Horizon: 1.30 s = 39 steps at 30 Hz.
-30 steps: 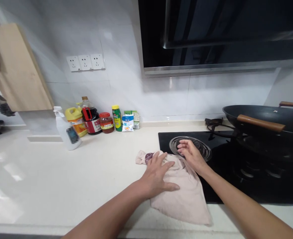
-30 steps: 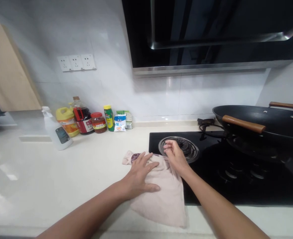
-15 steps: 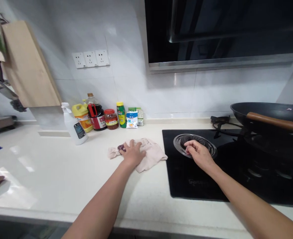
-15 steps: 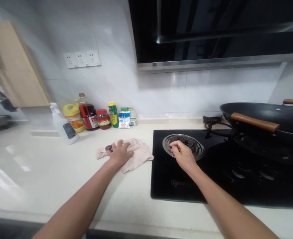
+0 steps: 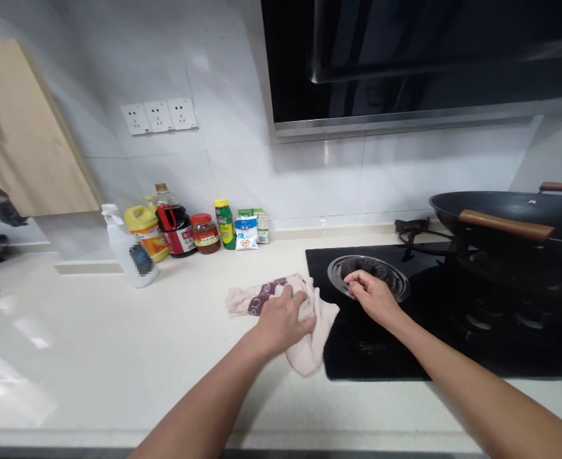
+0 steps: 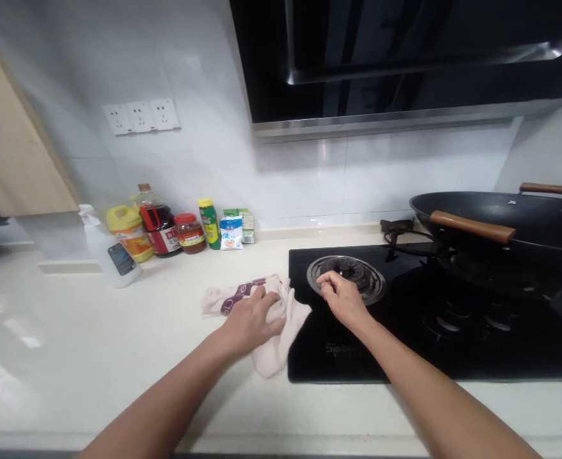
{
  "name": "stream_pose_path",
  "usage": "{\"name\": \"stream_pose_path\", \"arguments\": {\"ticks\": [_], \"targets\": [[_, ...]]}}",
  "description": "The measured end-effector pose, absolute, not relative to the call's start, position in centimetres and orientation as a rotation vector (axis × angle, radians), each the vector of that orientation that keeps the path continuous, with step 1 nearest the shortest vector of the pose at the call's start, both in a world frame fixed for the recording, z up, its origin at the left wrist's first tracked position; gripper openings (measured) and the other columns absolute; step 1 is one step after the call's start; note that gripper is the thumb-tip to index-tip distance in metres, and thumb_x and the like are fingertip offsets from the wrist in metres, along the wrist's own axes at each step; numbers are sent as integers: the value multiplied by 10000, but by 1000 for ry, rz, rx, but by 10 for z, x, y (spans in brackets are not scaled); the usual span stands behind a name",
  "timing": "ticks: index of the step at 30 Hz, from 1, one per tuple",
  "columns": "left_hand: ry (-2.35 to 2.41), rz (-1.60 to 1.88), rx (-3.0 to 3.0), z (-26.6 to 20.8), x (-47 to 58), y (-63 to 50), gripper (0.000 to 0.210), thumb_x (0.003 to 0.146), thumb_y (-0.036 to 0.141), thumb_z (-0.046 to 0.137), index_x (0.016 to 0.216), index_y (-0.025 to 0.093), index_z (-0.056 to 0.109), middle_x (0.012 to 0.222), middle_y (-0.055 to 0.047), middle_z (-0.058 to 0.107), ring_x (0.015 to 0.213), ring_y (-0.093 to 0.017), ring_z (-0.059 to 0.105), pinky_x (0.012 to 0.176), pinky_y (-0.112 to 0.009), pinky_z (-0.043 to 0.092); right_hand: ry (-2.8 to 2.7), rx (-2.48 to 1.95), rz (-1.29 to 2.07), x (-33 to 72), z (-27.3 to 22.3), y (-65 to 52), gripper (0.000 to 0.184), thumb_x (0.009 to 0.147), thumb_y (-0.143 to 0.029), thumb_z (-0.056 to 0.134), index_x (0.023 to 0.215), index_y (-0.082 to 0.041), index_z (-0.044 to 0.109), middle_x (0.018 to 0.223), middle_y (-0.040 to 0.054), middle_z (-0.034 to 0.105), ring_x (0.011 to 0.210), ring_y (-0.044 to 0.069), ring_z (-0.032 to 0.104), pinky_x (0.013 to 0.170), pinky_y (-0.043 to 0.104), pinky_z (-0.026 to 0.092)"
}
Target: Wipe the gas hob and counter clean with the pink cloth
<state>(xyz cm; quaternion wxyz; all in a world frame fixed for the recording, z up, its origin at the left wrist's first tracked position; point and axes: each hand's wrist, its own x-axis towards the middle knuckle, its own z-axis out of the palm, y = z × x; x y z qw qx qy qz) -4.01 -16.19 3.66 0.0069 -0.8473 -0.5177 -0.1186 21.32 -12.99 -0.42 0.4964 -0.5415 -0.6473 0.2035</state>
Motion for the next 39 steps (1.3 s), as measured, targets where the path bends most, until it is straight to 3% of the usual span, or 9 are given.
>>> {"name": "stream_pose_path", "arguments": {"ticks": [7,11,18,23,28,31,36,39], "targets": [[-1576,-538,-2671,39,-46,-158,446,871,493,647,1247,255,622,1191,-76,627,1080,-291,605,969,-420,448,-1616,-1331,444,212,-3,-132,240,852,-385,489,922,-239,665,735,-6,665,681,181,631,699,314,463],[-1687,-496,-2487,45,-47,-151,597,779,617,714,1251,259,646,1289,-124,593,1254,-359,482,1086,-529,322,-1637,-1329,429,214,-5,-133,231,861,-373,492,926,-241,670,736,-7,661,676,178,624,689,309,459],[-1940,-51,-2711,56,-54,-153,1042,705,757,666,1558,262,330,1604,-198,283,1480,-450,207,1144,-627,237,-1671,-1326,402,213,-5,-135,241,867,-360,475,923,-240,677,706,-11,655,647,175,605,657,300,446],[-1831,-111,-2703,53,-53,-155,772,789,495,654,1483,236,438,1505,-181,418,1412,-423,342,1118,-543,336,-1681,-1344,385,211,-4,-135,252,866,-366,473,923,-238,682,687,-14,649,634,174,601,650,298,438],[-1894,-410,-2678,48,-55,-150,740,759,229,635,1469,277,431,1349,-123,543,1224,-336,559,1005,-435,467,-1676,-1337,403,215,-6,-133,248,869,-377,484,929,-237,680,715,-10,656,640,175,600,660,300,453],[-2005,-816,-2557,51,-57,-146,820,759,163,620,1517,304,342,1366,-95,543,1211,-305,588,1015,-416,473,-1671,-1343,391,216,-5,-134,243,874,-373,489,933,-233,679,716,-8,659,645,176,602,673,305,457],[-2034,-1534,-2662,63,-52,-144,802,821,181,613,1530,255,244,1320,-85,606,1149,-232,636,954,-347,533,-1691,-1336,385,215,-2,-136,242,865,-364,483,923,-235,679,702,-12,649,648,178,596,670,302,443],[-2126,-1584,-2758,59,-50,-139,712,869,242,608,1505,231,289,1276,-92,624,1132,-225,642,945,-341,542,-1717,-1317,364,215,0,-138,241,867,-355,480,916,-235,683,710,-10,654,667,178,598,680,300,433]]}}
